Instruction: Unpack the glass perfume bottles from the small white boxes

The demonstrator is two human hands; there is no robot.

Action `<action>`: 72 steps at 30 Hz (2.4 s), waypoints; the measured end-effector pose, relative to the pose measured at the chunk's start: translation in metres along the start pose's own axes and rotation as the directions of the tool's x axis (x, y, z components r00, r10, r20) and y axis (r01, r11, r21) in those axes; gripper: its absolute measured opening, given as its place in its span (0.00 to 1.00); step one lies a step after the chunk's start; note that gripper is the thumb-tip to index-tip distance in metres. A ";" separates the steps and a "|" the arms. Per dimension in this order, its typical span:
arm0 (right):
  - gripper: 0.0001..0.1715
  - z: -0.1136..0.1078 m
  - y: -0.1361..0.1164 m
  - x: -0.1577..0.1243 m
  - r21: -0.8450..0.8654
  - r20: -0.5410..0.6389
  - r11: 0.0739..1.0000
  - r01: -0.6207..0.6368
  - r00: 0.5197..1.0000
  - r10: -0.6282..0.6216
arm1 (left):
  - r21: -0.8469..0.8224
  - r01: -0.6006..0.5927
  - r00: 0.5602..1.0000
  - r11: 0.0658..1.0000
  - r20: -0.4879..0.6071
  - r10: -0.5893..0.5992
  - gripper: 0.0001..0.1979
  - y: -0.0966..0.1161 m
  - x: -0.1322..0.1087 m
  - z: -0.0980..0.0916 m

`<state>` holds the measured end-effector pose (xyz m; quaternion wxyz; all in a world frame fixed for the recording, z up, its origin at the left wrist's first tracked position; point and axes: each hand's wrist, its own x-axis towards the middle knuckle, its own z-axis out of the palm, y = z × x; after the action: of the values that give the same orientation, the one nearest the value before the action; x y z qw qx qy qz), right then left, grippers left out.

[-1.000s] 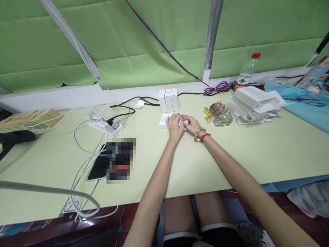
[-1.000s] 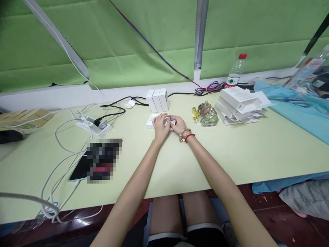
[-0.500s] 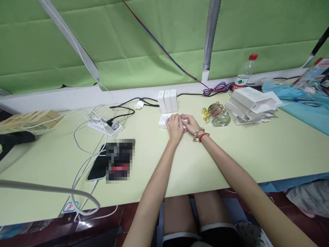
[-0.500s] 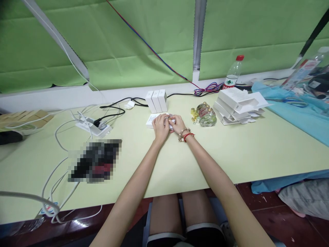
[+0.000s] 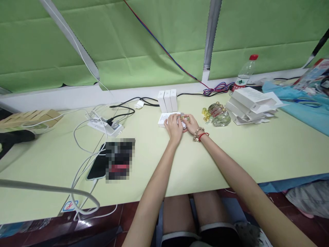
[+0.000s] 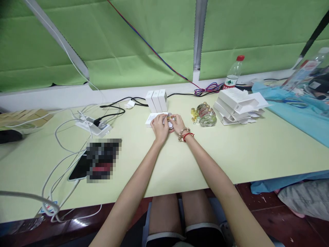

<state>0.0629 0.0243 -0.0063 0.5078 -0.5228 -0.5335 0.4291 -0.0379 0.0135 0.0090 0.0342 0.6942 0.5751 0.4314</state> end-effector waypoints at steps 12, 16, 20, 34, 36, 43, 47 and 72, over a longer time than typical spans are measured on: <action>0.13 -0.001 0.004 0.001 -0.068 0.054 0.997 0.019 0.998 -0.016 | -0.003 0.028 0.999 1.000 0.039 -0.028 0.11 -0.003 0.000 0.000; 0.11 0.004 0.003 0.000 -0.166 0.000 0.985 0.050 0.999 -0.051 | 0.000 0.052 0.998 0.999 0.041 -0.052 0.11 -0.003 0.001 0.000; 0.12 0.005 0.002 0.000 -0.234 0.009 0.969 0.075 0.997 -0.075 | -0.003 0.031 0.998 1.000 0.061 -0.031 0.13 -0.006 0.002 0.000; 0.16 -0.012 -0.009 0.001 -0.029 0.234 0.994 -0.103 0.966 0.107 | -0.005 0.052 0.999 0.999 0.017 -0.052 0.13 -0.002 -0.001 0.000; 0.16 -0.014 -0.013 0.000 -0.008 0.245 0.990 -0.140 0.960 0.138 | -0.004 0.042 0.999 0.999 0.013 -0.042 0.13 -0.001 0.000 -0.001; 0.20 -0.013 -0.016 -0.002 -0.063 0.262 0.986 -0.157 0.950 0.168 | 0.027 0.056 0.998 0.998 0.014 -0.056 0.13 -0.003 0.003 -0.006; 0.23 -0.013 -0.012 -0.003 -0.069 0.248 0.981 -0.181 0.949 0.193 | 0.034 0.078 0.997 0.996 0.020 -0.079 0.11 -0.011 0.005 -0.006; 0.22 -0.027 -0.013 -0.002 -0.170 0.237 0.982 -0.087 0.963 0.127 | 0.108 0.040 0.999 0.993 0.030 -0.043 0.13 -0.014 0.004 -0.003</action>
<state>0.0874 0.0190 0.0096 0.3703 -0.5321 -0.5958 0.4741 -0.0505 0.0198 0.0056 0.0149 0.6897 0.6112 0.3878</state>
